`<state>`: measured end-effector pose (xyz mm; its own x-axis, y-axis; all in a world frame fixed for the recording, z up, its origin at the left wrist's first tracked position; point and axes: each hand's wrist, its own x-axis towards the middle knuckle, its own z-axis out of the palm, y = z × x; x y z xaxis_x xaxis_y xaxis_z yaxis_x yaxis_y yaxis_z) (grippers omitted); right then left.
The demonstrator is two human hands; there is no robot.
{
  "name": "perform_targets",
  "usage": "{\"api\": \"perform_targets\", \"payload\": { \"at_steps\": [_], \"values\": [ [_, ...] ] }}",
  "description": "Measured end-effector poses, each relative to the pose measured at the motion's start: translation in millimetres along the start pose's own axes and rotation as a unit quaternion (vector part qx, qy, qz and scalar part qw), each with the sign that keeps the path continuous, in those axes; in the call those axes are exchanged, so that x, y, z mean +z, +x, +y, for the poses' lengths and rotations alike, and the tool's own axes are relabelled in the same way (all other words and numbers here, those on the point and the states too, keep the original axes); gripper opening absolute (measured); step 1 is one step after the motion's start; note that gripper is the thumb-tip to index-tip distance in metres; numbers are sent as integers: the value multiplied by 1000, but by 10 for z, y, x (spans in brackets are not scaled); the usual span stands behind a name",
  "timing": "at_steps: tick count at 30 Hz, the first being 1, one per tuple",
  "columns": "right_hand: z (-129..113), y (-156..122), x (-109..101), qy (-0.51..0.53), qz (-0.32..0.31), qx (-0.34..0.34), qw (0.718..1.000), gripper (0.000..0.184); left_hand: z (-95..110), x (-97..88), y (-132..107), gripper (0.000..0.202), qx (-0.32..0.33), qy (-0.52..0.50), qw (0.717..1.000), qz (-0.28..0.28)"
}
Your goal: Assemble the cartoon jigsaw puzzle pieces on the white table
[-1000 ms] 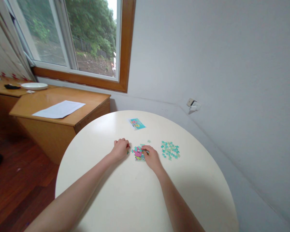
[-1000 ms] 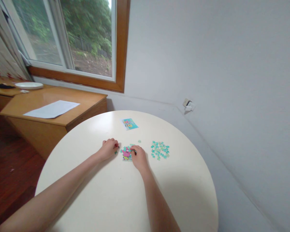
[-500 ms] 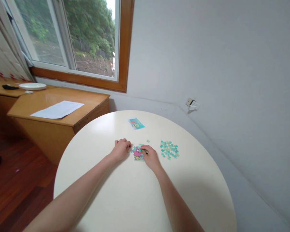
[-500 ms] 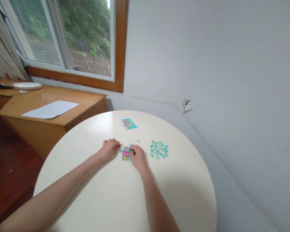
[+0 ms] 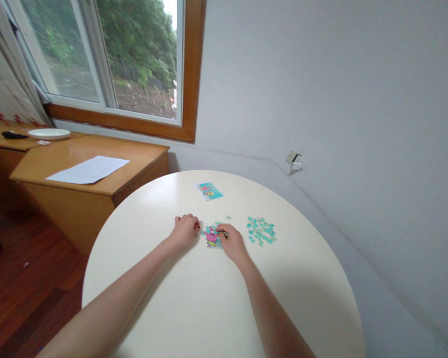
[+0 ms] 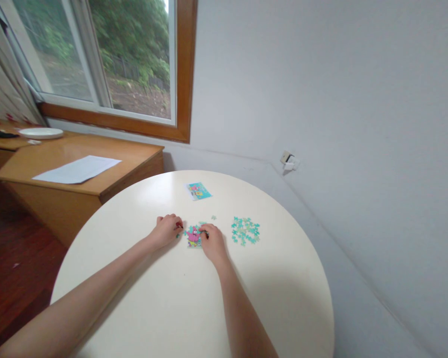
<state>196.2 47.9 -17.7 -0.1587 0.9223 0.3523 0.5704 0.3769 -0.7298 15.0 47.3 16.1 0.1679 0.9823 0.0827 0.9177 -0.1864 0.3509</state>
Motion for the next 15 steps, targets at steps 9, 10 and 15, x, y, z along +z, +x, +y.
{"api": "perform_targets", "payload": {
  "at_steps": [9, 10, 15],
  "values": [
    [48, 7, 19, 11, 9, -9, 1000, 26, -40, 89, 35, 15, -1, -9, 1000, 6],
    [52, 7, 19, 12, 9, -10, 1000, 26, -41, 92, 37, 15, -1, -9, 1000, 5],
    [53, 8, 16, 5, 7, -11, 1000, 26, -31, 86, 35, 14, -3, -12, 1000, 6]
  ]
}}
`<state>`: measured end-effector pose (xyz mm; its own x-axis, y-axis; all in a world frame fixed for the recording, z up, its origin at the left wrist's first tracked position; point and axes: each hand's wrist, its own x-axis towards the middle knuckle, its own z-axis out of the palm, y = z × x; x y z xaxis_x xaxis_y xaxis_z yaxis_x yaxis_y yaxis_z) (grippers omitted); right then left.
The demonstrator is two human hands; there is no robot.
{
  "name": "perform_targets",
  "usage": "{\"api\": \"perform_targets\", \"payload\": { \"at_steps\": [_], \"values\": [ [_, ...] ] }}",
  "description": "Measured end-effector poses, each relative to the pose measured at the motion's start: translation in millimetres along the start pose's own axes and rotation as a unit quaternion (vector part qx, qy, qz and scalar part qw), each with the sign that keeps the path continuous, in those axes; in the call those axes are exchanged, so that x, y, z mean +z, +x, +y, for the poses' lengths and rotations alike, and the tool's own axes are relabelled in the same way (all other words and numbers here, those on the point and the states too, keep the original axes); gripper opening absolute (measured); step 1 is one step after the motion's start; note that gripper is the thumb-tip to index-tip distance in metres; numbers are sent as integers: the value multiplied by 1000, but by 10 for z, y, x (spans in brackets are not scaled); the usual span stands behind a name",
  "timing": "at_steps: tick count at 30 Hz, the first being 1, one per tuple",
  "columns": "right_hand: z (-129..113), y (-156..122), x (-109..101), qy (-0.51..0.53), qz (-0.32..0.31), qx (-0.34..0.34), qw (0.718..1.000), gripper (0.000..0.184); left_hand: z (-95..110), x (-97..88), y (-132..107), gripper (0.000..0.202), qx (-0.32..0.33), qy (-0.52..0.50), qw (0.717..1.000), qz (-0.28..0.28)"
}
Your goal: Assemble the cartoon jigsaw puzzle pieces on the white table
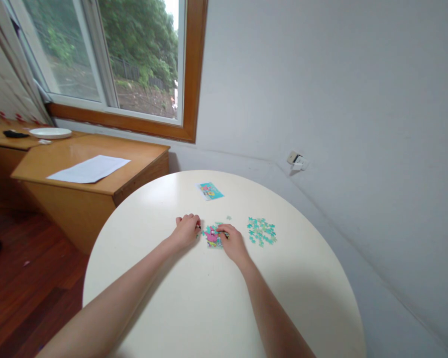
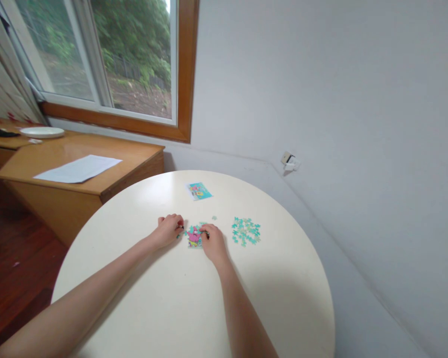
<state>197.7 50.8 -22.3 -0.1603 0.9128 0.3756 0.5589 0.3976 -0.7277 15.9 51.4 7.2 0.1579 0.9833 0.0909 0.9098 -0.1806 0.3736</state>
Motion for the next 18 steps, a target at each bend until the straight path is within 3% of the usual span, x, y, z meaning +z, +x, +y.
{"api": "perform_targets", "payload": {
  "at_steps": [18],
  "values": [
    [13, 3, 10, -6, 0, -3, 1000, 26, -1, -3, -1, 15, 11, -13, 1000, -12]
  ]
}}
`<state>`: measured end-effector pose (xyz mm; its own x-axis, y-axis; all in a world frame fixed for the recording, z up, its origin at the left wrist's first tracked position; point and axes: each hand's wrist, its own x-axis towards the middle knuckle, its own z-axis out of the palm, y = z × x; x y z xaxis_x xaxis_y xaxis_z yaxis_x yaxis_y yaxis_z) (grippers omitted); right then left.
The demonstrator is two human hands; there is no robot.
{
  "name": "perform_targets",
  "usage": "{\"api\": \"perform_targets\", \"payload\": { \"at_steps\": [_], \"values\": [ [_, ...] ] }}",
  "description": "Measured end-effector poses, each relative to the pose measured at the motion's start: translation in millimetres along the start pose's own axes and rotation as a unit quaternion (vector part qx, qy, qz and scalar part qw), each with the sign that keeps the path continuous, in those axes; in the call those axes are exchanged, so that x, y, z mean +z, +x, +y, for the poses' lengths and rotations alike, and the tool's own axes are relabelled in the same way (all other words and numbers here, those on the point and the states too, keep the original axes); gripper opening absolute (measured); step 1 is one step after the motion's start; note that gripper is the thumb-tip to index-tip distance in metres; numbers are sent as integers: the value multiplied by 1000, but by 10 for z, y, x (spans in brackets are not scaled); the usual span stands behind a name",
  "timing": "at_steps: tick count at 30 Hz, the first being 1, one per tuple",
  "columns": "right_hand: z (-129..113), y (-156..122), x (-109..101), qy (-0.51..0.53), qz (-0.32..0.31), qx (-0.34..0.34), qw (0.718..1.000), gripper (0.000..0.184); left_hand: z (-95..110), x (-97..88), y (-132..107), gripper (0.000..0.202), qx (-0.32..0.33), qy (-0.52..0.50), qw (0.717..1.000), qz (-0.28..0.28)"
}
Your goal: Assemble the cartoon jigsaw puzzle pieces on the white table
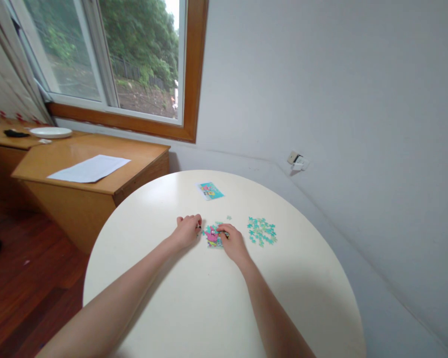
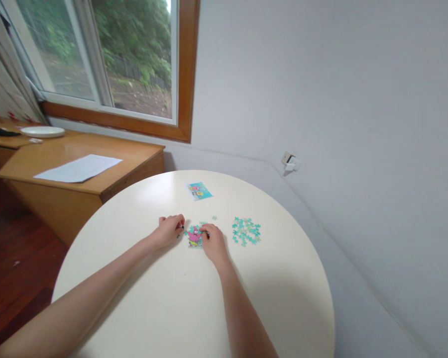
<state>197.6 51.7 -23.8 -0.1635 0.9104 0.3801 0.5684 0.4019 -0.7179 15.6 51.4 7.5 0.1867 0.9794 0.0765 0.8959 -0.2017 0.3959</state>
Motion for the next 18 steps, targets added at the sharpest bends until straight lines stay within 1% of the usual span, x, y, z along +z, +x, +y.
{"api": "perform_targets", "payload": {
  "at_steps": [6, 18],
  "values": [
    [-4, 0, 0, 4, 0, 1, 1000, 25, 27, -37, -19, 13, 1, -2, 1000, -14],
    [-45, -5, -15, 9, 0, 11, 1000, 25, 24, -33, -28, 14, 19, -2, 1000, -17]
  ]
}}
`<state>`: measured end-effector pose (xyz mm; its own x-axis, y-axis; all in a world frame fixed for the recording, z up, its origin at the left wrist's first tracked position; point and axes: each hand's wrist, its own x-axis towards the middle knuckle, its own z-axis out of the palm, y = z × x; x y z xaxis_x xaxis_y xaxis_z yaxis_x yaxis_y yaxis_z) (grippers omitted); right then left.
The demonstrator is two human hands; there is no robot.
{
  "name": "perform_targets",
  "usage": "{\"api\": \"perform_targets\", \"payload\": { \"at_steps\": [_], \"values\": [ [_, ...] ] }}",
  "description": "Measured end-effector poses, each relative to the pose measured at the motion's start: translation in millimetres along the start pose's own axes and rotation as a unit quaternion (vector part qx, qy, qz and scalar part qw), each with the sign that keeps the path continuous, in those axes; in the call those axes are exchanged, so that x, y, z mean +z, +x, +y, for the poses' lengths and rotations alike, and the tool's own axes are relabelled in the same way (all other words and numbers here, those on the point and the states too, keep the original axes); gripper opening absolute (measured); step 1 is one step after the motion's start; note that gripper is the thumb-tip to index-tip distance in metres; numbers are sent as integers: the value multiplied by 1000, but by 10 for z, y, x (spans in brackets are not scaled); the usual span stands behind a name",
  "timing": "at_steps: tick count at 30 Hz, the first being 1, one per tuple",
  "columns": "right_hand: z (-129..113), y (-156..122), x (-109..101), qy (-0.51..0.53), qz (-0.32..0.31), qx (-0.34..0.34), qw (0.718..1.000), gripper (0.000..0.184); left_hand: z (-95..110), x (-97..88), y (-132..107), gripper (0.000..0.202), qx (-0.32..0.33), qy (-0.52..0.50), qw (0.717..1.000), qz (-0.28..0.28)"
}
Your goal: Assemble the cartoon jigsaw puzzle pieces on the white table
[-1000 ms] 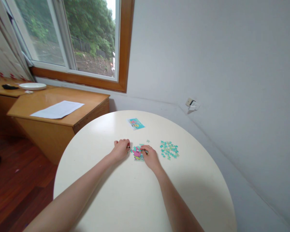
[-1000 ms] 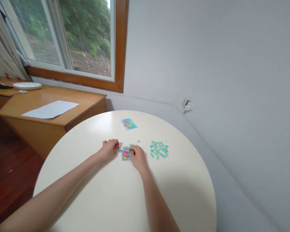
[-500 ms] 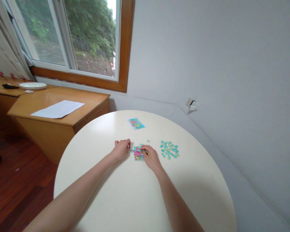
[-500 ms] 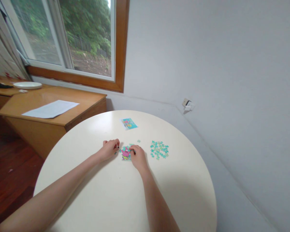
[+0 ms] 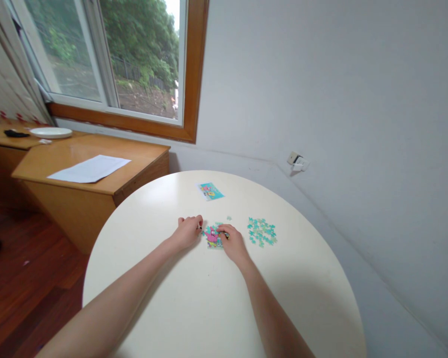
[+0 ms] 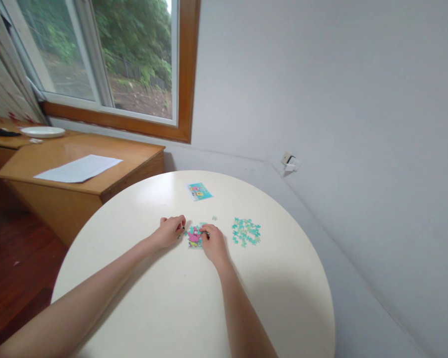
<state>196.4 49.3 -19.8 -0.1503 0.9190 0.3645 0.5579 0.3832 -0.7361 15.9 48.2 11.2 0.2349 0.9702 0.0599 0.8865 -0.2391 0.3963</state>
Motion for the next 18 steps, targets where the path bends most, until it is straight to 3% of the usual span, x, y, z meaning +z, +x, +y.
{"api": "perform_targets", "payload": {
  "at_steps": [18],
  "values": [
    [1, 1, -2, -2, 2, 0, 1000, 26, 45, -35, -8, 12, -14, -4, 1000, 1]
  ]
}}
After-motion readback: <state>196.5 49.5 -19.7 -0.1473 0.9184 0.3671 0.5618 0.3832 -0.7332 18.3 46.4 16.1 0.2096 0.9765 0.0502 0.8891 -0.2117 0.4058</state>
